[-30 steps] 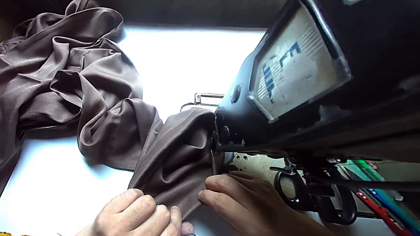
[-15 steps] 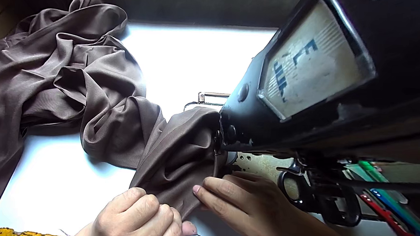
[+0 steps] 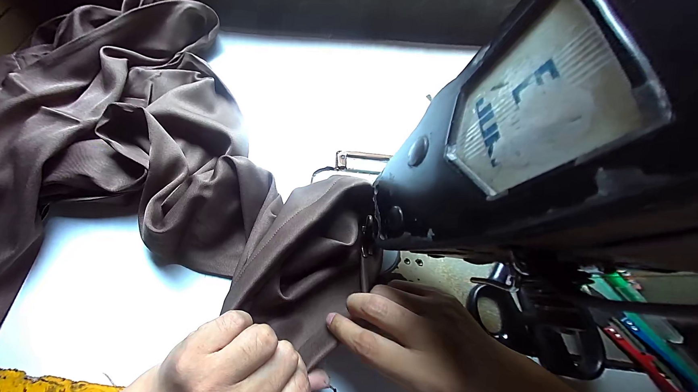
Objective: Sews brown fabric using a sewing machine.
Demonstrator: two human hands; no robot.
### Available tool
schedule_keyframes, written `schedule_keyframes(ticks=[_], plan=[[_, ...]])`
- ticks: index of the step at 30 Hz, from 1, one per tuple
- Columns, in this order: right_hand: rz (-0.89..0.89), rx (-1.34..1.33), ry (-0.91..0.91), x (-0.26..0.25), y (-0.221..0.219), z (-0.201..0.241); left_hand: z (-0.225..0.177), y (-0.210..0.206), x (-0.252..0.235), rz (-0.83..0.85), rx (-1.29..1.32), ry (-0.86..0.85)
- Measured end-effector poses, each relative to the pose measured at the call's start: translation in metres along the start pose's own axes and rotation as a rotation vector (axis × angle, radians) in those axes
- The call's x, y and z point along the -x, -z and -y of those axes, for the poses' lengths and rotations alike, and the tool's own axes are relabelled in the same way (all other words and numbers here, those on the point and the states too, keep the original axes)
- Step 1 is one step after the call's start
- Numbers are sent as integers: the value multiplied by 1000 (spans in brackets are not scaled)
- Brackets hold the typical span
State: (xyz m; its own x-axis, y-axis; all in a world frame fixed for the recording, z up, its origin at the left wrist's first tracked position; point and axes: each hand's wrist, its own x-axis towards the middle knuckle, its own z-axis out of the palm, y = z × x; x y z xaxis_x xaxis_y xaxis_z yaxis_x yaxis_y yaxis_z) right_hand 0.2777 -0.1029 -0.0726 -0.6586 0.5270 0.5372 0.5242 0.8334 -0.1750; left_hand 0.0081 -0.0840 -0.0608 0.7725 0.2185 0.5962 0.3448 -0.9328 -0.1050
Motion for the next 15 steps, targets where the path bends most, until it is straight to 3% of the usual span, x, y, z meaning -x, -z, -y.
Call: schedule_keyframes(ticks=[15], plan=[[-3, -34, -29, 4, 1, 4, -1, 0, 1, 44, -44, -3]])
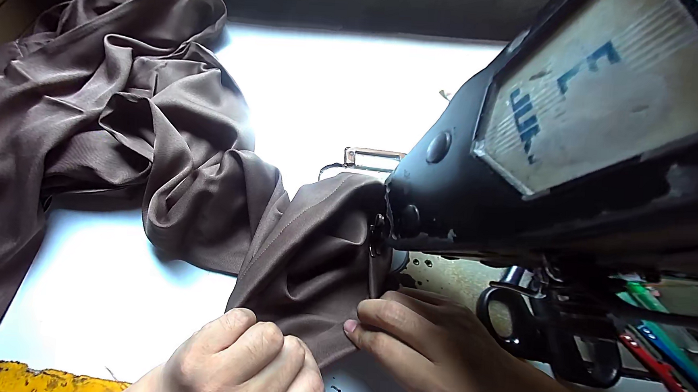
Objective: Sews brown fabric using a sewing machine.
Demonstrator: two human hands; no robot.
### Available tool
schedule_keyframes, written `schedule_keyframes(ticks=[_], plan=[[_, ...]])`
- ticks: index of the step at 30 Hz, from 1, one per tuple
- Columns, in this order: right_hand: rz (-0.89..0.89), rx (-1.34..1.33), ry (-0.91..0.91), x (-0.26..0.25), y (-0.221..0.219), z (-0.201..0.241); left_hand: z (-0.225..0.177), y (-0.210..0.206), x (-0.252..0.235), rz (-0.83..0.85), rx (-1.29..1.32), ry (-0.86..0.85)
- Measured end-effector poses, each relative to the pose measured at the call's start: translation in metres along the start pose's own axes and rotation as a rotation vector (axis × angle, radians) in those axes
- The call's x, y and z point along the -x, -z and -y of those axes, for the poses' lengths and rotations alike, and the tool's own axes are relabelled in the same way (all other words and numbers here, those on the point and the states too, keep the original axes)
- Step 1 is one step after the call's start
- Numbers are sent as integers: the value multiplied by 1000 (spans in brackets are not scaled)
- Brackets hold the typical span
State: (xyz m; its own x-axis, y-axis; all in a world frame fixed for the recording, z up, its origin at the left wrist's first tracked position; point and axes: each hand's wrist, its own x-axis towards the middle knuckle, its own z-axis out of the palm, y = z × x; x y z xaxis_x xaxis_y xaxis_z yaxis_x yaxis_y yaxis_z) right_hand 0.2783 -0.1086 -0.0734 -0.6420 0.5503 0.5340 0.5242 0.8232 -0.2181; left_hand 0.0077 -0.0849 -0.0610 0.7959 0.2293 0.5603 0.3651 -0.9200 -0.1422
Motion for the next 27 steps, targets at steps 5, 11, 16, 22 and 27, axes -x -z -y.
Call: schedule_keyframes(ticks=[5, 11, 16, 22, 27], plan=[[20, -12, -25, 2, 4, 1, 0, -1, -1, -17, -9, 26], [3, 1, -15, 1, 2, 2, 0, -2, -1, -10, -13, 41], [0, -1, -16, -1, 2, 1, -1, -2, 1, -23, -16, 52], [15, 13, -25, -2, 2, 2, -1, 0, 0, -7, -20, 65], [24, 10, -41, -3, 2, 2, -4, -4, 0, -44, -21, 113]])
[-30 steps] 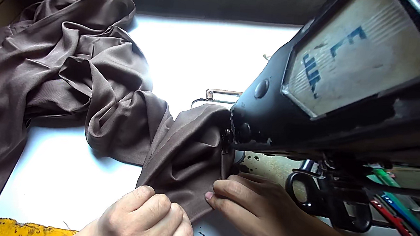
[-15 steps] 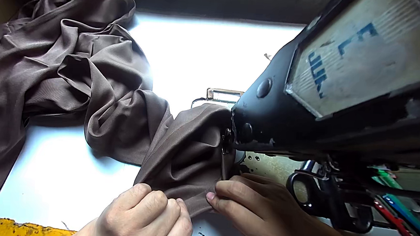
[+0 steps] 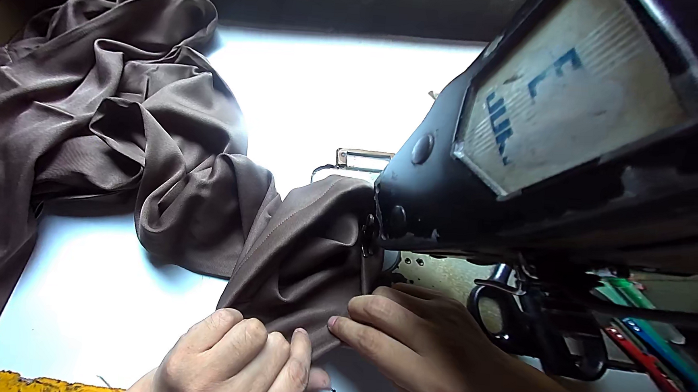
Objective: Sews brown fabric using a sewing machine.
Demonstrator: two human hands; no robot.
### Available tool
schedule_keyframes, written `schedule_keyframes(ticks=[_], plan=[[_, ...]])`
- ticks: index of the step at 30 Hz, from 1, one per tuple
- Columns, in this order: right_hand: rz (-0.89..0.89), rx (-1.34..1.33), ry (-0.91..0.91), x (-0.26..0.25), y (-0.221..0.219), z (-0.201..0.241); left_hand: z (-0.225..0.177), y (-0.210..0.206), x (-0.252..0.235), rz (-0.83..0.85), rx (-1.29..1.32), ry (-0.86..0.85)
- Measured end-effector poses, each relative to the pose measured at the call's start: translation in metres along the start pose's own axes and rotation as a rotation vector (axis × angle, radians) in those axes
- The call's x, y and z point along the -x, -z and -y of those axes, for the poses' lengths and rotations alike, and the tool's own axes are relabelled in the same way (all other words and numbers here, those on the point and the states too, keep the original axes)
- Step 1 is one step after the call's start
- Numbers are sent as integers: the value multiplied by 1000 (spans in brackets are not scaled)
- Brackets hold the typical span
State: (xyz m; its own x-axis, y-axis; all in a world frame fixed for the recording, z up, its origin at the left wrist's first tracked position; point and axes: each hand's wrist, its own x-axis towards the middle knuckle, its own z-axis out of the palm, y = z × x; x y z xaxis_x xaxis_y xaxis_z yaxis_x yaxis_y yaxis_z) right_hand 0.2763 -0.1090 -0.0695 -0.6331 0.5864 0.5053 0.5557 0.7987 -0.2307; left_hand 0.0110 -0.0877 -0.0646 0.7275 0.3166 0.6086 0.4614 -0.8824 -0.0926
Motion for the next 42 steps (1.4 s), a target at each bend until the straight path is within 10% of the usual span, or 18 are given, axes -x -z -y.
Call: schedule_keyframes(ticks=[12, 28, 42], plan=[[32, 4, -44, -3, 1, 3, -33, -3, -16, 133, 42, 321], [30, 41, 0, 4, 5, 5, -28, -4, -4, 92, 34, 144], [271, -196, -387, -25, 22, 5, -5, -7, -2, 51, 288, 162]])
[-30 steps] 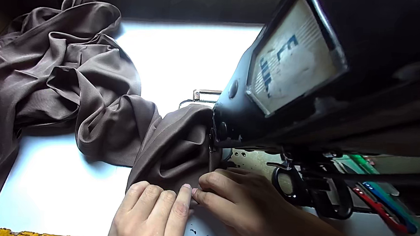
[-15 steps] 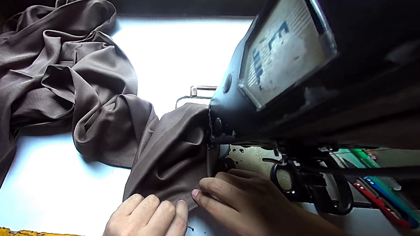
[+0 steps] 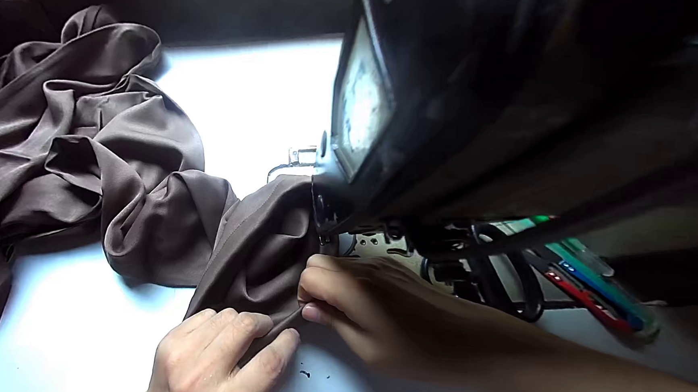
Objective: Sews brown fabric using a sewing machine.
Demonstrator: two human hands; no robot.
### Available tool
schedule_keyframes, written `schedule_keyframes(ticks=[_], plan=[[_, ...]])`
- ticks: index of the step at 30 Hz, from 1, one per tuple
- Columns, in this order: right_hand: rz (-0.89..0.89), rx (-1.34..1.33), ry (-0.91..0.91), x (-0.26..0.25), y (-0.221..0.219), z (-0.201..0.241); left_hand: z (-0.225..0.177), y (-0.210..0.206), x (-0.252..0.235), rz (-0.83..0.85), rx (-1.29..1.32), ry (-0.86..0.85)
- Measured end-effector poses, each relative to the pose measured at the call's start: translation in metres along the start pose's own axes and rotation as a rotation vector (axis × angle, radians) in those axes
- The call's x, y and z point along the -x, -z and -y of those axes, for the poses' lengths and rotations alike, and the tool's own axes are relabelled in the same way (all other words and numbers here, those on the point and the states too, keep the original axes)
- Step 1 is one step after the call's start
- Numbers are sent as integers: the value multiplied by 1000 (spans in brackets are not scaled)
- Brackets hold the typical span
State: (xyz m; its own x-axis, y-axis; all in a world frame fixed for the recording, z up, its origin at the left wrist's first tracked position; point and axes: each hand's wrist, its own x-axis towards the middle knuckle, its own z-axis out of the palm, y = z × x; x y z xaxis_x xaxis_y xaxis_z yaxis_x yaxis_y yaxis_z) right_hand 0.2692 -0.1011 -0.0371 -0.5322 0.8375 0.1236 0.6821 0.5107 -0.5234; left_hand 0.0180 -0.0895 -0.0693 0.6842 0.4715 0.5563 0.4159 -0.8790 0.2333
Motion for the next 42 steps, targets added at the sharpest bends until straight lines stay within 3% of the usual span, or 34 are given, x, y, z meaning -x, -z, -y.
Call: schedule_keyframes(ticks=[6, 10, 13, 17, 22, 29, 36, 42], plan=[[179, -145, -195, -14, 17, 9, 3, 5, -7, -45, -133, -107], [200, -261, -233, -21, 16, 7, 8, 10, -13, -35, -238, -184], [322, -321, -376, -30, 27, 14, 15, 10, -17, -38, -272, -234], [288, -356, -408, -32, 25, 11, 18, 9, -23, -42, -318, -265], [35, -288, -140, -12, 9, 7, 6, 21, -29, 6, -340, -152], [-392, 256, 181, 9, -20, 20, -9, 34, -37, 121, -175, -2], [-437, 205, 306, 19, -23, 7, -28, 34, -41, 104, -307, -162], [-531, 117, 312, 40, -34, 2, -46, 22, -55, 45, -32, -204]])
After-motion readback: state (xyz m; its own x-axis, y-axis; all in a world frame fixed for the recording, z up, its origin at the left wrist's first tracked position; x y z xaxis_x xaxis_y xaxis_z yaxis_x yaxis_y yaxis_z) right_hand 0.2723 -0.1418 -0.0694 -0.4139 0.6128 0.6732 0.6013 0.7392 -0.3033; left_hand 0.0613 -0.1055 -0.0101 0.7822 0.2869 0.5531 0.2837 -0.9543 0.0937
